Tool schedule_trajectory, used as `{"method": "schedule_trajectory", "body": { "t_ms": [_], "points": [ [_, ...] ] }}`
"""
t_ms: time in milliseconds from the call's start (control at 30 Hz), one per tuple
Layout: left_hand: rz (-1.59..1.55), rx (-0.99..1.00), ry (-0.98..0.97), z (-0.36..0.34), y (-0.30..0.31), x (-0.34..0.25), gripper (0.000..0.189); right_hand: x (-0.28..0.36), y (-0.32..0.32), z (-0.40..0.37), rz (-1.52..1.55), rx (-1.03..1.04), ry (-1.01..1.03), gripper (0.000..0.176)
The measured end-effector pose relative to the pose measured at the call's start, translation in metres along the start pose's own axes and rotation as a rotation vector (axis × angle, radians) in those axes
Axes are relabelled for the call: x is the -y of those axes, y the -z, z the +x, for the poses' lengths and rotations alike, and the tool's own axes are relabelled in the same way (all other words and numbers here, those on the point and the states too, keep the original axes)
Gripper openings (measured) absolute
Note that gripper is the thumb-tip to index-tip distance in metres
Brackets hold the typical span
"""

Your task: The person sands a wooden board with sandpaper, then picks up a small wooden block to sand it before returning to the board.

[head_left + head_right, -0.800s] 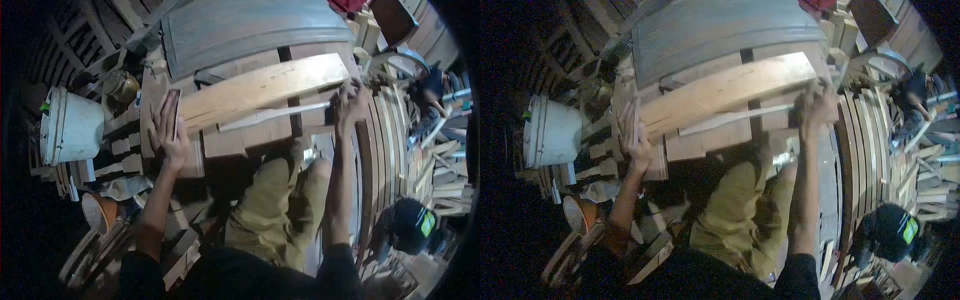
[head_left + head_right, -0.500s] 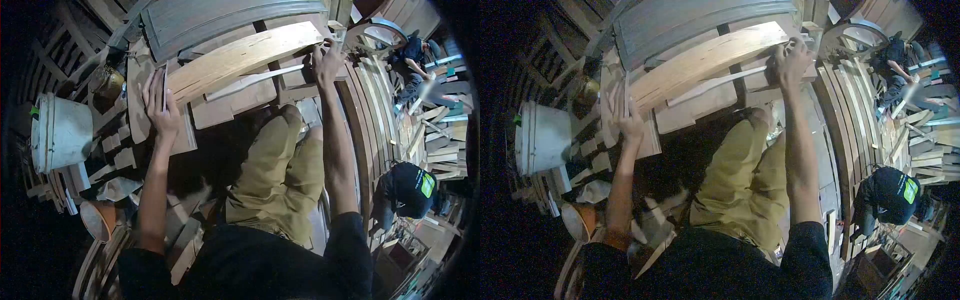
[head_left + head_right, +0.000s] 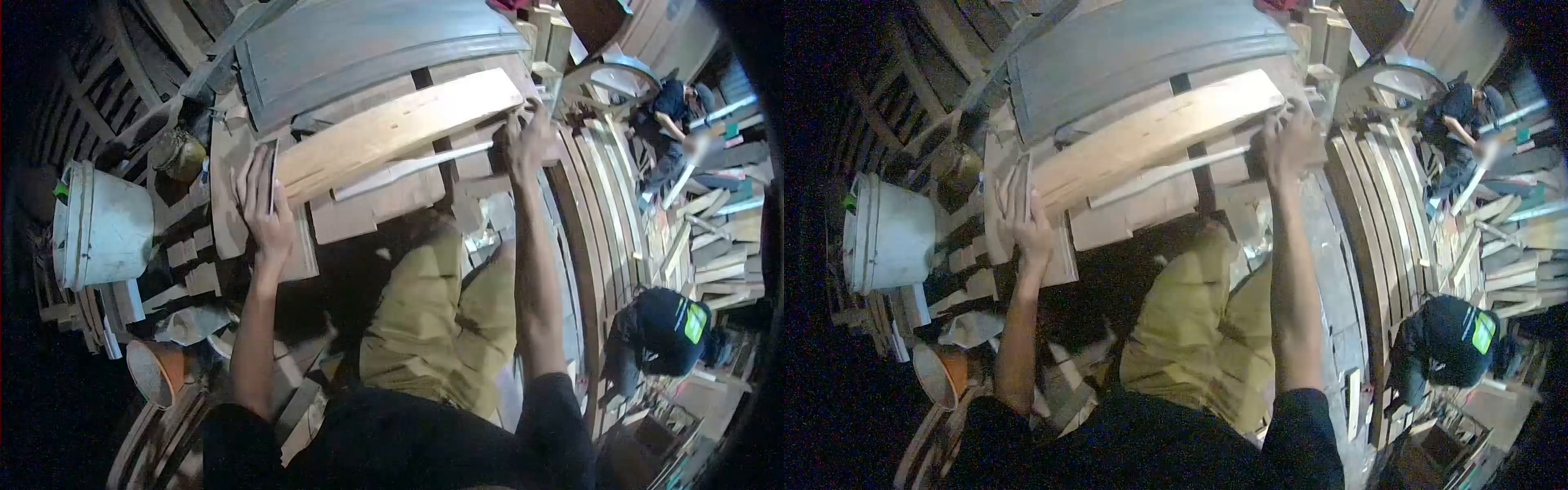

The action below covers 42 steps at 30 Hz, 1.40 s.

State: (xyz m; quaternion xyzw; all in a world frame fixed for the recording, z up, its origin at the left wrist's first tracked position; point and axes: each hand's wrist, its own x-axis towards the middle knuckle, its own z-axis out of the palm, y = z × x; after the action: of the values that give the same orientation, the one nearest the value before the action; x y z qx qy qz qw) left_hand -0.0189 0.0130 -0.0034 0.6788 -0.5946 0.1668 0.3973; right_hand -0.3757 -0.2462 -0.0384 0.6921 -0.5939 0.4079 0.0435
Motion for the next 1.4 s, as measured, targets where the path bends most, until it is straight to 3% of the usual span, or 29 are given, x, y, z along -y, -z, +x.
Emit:
{"method": "schedule_trajectory", "body": {
  "t_ms": [133, 333, 400, 467, 500, 667, 767, 800, 900, 967, 1033, 1067, 1100, 1133, 1233, 1267, 1367, 1400],
  "points": [
    [0.001, 0.023, -0.018, 0.003, 0.001, 0.002, 0.037, 0.003, -0.001, -0.001, 0.134, 0.012, -0.078, 0.053],
    [0.067, 0.044, -0.046, 0.008, 0.004, 0.004, 0.039, -0.004, -0.006, 0.002, -0.054, 0.107, 0.147, 0.073],
    [0.094, 0.076, -0.027, 0.008, 0.004, 0.003, 0.039, 0.004, -0.003, -0.002, 0.088, 0.197, 0.044, 0.08],
    [0.135, 0.111, -0.031, 0.016, 0.01, -0.002, 0.038, 0.001, -0.003, -0.005, 0.386, 0.212, -0.067, 0.079],
    [0.134, 0.134, -0.005, 0.016, 0.01, -0.002, 0.04, 0.005, 0.001, -0.003, 0.248, 0.209, -0.053, 0.075],
    [0.081, 0.124, 0.019, 0.016, 0.005, -0.002, 0.04, 0.004, 0.015, -0.004, 0.291, 0.105, -0.078, 0.048],
    [0.027, 0.09, 0.022, 0.014, 0.001, 0.001, 0.041, 0.004, 0.008, -0.002, 0.332, 0.076, -0.115, 0.048],
    [0.038, 0.087, 0.012, 0.014, 0.001, 0.002, 0.041, 0.01, 0.011, -0.002, 0.162, 0.078, -0.102, 0.044],
    [0.064, 0.1, 0.029, 0.012, 0.006, -0.004, 0.043, 0.001, 0.001, -0.006, 0.345, 0.016, -0.132, 0.048],
    [0.099, 0.104, -0.004, 0.011, 0.005, -0.002, 0.044, -0.012, -0.006, -0.004, 0.212, 0.042, -0.102, 0.051],
    [0.08, 0.1, -0.011, 0.01, 0.007, -0.002, 0.044, 0.002, 0.004, 0.001, 0.578, 0.041, -0.258, 0.05],
    [0.084, 0.105, -0.008, 0.009, 0.009, -0.001, 0.043, 0.006, 0.017, -0.01, 0.291, -0.028, -0.083, 0.05],
    [0.09, 0.104, -0.002, 0.009, 0.009, 0.0, 0.042, 0.015, 0.029, -0.025, 0.343, -0.051, -0.107, 0.05],
    [-0.004, -0.007, 0.062, 0.004, 0.009, -0.005, 0.037, 0.023, 0.039, -0.035, 0.401, -0.08, -0.123, 0.051],
    [-0.348, -0.014, 0.41, 0.015, 0.033, -0.054, 0.032, 0.056, 0.074, -0.079, 0.562, -0.018, -0.119, 0.047],
    [-0.425, -0.081, 0.371, 0.015, 0.032, -0.061, 0.032, 0.076, 0.088, -0.095, 0.747, 0.095, -0.197, 0.048],
    [-0.86, 0.072, 0.429, 0.024, 0.04, -0.117, 0.038, 0.13, 0.114, -0.124, 1.242, 0.407, -0.502, 0.051],
    [-0.993, 0.208, 0.442, 0.021, 0.035, -0.122, 0.041, 0.134, 0.115, -0.129, 1.423, 0.535, -0.571, 0.049]
  ]
}}
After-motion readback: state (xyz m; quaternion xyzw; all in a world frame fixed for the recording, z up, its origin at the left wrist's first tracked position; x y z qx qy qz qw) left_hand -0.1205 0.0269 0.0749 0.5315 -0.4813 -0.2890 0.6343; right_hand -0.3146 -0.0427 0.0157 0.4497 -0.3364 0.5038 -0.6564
